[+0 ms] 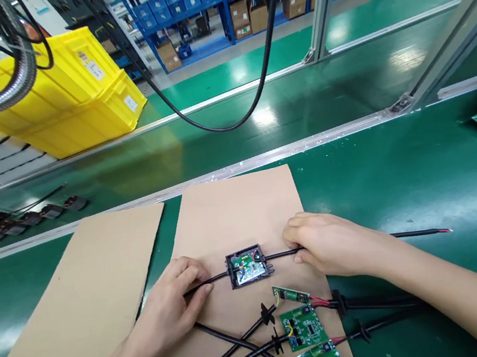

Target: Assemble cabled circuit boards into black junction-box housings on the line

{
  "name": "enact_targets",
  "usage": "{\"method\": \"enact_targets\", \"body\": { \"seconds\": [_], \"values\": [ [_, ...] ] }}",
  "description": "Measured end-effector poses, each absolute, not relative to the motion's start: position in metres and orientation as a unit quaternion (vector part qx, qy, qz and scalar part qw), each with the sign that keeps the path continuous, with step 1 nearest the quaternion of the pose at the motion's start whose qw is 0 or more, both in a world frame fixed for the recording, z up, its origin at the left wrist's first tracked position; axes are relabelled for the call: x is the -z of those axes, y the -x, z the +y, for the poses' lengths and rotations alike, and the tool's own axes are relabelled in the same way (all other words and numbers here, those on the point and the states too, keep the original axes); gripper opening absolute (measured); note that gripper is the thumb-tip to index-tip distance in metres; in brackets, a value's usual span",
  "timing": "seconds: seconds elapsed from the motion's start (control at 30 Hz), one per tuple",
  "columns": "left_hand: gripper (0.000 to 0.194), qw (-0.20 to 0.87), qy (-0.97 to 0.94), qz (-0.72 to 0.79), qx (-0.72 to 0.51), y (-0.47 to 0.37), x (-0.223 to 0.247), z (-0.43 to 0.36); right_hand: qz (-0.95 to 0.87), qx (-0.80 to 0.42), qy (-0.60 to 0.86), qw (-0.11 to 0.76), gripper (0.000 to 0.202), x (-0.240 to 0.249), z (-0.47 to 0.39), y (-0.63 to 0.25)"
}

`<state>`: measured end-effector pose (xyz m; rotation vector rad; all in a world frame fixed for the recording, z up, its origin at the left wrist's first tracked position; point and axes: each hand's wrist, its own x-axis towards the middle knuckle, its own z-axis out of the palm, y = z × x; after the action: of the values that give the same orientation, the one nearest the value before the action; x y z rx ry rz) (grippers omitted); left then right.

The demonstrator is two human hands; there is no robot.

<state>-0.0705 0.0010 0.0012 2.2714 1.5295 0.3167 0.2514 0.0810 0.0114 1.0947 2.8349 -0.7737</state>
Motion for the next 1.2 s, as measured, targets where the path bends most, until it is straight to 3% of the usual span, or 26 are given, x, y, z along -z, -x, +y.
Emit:
{"method": "enact_targets", "body": {
  "seconds": [0.2, 0.4, 0.6, 0.73, 0.83, 1.2],
  "values": [
    [0.010, 0.168, -0.784, 0.586, -0.116, 0.078, -0.010, 0.022, 0.886, 0.248, -0.390, -0.024, 0.007, -0.015, 0.099, -0.264],
    [0.009, 0.101, -0.774, 0.605, -0.160, 0.086, -0.018, 0.078, 0.897, 0.171, -0.388, -0.123, 0.010, -0.028, 0.148, -0.279],
    [0.008, 0.135, -0.792, 0.582, -0.130, 0.075, -0.006, 0.075, 0.895, 0.254, -0.366, -0.022, 0.004, -0.025, 0.145, -0.266],
    [0.009, 0.142, -0.795, 0.576, -0.128, 0.067, -0.001, 0.062, 0.882, 0.304, -0.353, -0.065, 0.024, -0.020, 0.137, -0.232],
    [0.011, 0.135, -0.800, 0.570, -0.132, 0.064, -0.003, 0.057, 0.875, 0.335, -0.346, -0.053, 0.026, -0.020, 0.138, -0.210],
    [0.011, 0.126, -0.794, 0.578, -0.141, 0.063, -0.007, 0.052, 0.858, 0.373, -0.350, 0.046, 0.009, -0.022, 0.154, -0.192]
  ]
}}
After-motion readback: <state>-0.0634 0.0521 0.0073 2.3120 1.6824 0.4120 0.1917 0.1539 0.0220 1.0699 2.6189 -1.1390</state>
